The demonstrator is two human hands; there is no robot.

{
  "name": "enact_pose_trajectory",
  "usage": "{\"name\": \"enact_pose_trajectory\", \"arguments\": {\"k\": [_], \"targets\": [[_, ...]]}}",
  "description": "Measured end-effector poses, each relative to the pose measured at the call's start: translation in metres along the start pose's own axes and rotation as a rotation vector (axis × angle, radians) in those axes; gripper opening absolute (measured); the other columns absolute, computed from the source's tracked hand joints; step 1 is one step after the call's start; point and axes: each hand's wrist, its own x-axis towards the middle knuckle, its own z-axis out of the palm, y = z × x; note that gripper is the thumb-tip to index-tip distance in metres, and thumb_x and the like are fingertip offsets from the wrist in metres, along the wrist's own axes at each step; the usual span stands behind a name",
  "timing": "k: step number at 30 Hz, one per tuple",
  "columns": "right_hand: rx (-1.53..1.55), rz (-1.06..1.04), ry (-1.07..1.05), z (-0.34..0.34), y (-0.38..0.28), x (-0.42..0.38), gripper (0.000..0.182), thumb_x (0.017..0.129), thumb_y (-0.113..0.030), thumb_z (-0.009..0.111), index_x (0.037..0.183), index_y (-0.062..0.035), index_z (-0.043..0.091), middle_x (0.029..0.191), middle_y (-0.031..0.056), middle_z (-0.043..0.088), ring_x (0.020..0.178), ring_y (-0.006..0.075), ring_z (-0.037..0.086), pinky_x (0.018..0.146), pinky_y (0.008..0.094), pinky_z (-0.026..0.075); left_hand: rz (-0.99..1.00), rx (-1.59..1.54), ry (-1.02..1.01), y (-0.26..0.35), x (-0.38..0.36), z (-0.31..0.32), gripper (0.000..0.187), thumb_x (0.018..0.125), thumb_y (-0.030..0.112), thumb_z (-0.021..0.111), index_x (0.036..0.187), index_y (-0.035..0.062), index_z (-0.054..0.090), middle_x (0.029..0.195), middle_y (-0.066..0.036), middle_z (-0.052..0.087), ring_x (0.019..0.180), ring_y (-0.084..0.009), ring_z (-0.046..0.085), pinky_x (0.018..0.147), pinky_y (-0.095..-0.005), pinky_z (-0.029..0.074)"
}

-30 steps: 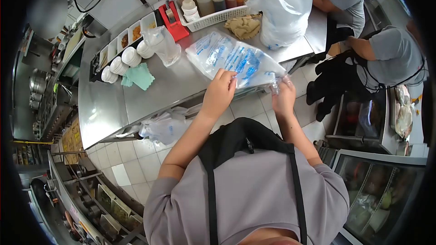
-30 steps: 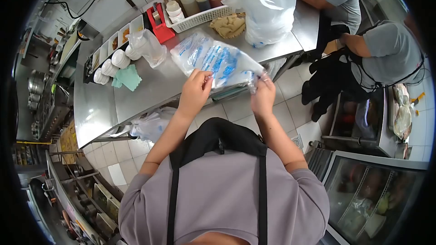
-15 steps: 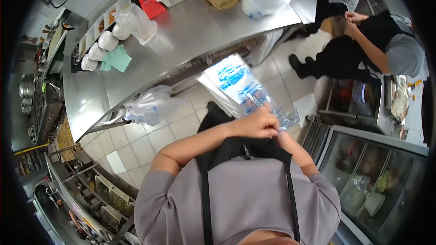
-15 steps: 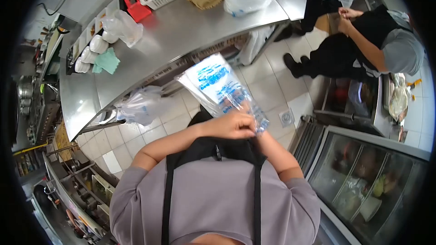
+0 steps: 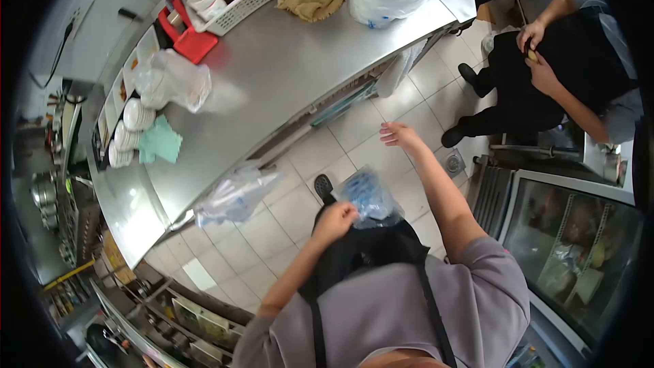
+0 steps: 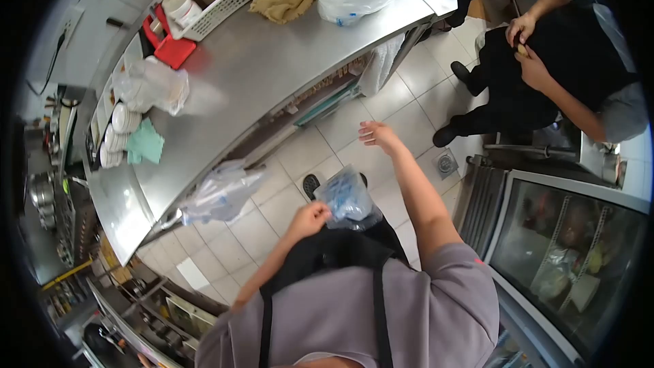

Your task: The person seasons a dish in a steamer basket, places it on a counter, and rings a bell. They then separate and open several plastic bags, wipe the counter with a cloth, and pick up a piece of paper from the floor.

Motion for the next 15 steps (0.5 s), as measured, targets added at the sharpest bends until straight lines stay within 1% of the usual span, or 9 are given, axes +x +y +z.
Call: {"name": "enact_pose_trajectory", "arguments": {"k": [1,3,5,6,8,11,12,13,15], "targets": [[-0.095,0.091,0.074,-0.008,0.028,0.044,0.039,0.091,-0.036,0.046,0.113,-0.0045,0.052,0.102,0.0098,0.059,0.09,0.0231,0.06,0.08,0.0396,0.047,0.007,0.062,-0.043,0.011,-0.001,-0.006,0.015,0.08,0.018,0.059,0.081,0.0022,0.06,0.073,-0.012,0.059,0.066,-0.0248,0.058,0.06,-0.033,0.045],[-0.008,0.217,0.161,-0.001,0.076,0.12,0.046,0.091,-0.04,0.044,0.122,-0.0058,0.047,0.113,0.013,0.054,0.105,0.0291,0.053,0.09,0.0493,0.04,0.051,0.137,-0.111,-0.008,0.002,-0.016,0.016,0.081,0.018,0.057,0.081,0.0025,0.059,0.079,-0.013,0.058,0.076,-0.0292,0.058,0.067,-0.0355,0.045],[0.15,0.22,0.208,0.023,0.101,0.174,0.048,0.093,-0.04,0.04,0.129,-0.0073,0.039,0.129,0.0163,0.044,0.122,0.0319,0.04,0.098,0.0545,0.031,0.063,0.213,-0.065,-0.009,0.002,-0.038,0.016,0.081,0.018,0.057,0.084,0.0024,0.059,0.08,-0.012,0.058,0.077,-0.0294,0.057,0.068,-0.0358,0.045],[0.162,0.214,0.207,0.04,0.108,0.196,0.048,0.093,-0.04,0.04,0.129,-0.0073,0.039,0.129,0.0163,0.044,0.122,0.0319,0.04,0.098,0.0545,0.031,0.024,0.246,-0.047,-0.016,0.003,-0.048,0.015,0.081,0.018,0.057,0.083,0.0026,0.059,0.079,-0.011,0.058,0.076,-0.0284,0.057,0.067,-0.0351,0.045],[0.542,0.114,0.392,0.075,0.119,0.232,0.05,0.094,-0.039,0.036,0.133,-0.0072,0.032,0.141,0.0178,0.03,0.132,0.0316,0.026,0.104,0.0546,0.022,-0.02,0.282,-0.03,-0.029,0.005,-0.066,0.015,0.081,0.017,0.058,0.083,0.0028,0.059,0.079,-0.011,0.058,0.075,-0.0273,0.057,0.067,-0.0343,0.045],[0.728,0.167,0.503,0.106,0.112,0.263,0.051,0.095,-0.038,0.032,0.135,-0.0066,0.029,0.146,0.0164,0.02,0.136,0.03,0.017,0.106,0.0551,0.017,-0.103,0.231,0.042,-0.043,0.008,-0.087,0.015,0.082,0.017,0.058,0.084,0.0025,0.059,0.078,-0.01,0.057,0.074,-0.0248,0.057,0.065,-0.0326,0.045],[0.749,0.177,0.578,0.112,0.113,0.275,0.049,0.094,-0.035,0.035,0.133,-0.0069,0.031,0.141,0.0148,0.031,0.13,0.0313,0.029,0.102,0.0562,0.026,-0.091,0.232,0.02,-0.044,0.012,-0.093,0.015,0.082,0.018,0.059,0.084,0.0024,0.059,0.078,-0.009,0.057,0.073,-0.0242,0.057,0.065,-0.032,0.045],[0.754,0.183,0.575,0.114,0.124,0.29,0.049,0.094,-0.035,0.035,0.133,-0.0069,0.031,0.141,0.0148,0.031,0.13,0.0313,0.029,0.102,0.0562,0.026,-0.082,0.234,-0.005,-0.045,0.013,-0.099,0.016,0.082,0.018,0.059,0.085,0.0024,0.06,0.079,-0.009,0.057,0.073,-0.0235,0.057,0.064,-0.0315,0.045],[1.024,-0.041,0.411,0.108,0.147,0.321,0.062,0.089,-0.061,0.026,0.122,-0.0123,0.046,0.109,0.0114,0.052,0.103,0.0251,0.049,0.094,0.0549,0.031,-0.044,0.223,-0.009,-0.048,0.02,-0.108,0.016,0.082,0.018,0.059,0.085,0.0025,0.06,0.079,-0.009,0.057,0.073,-0.0234,0.057,0.064,-0.0312,0.045]]}}
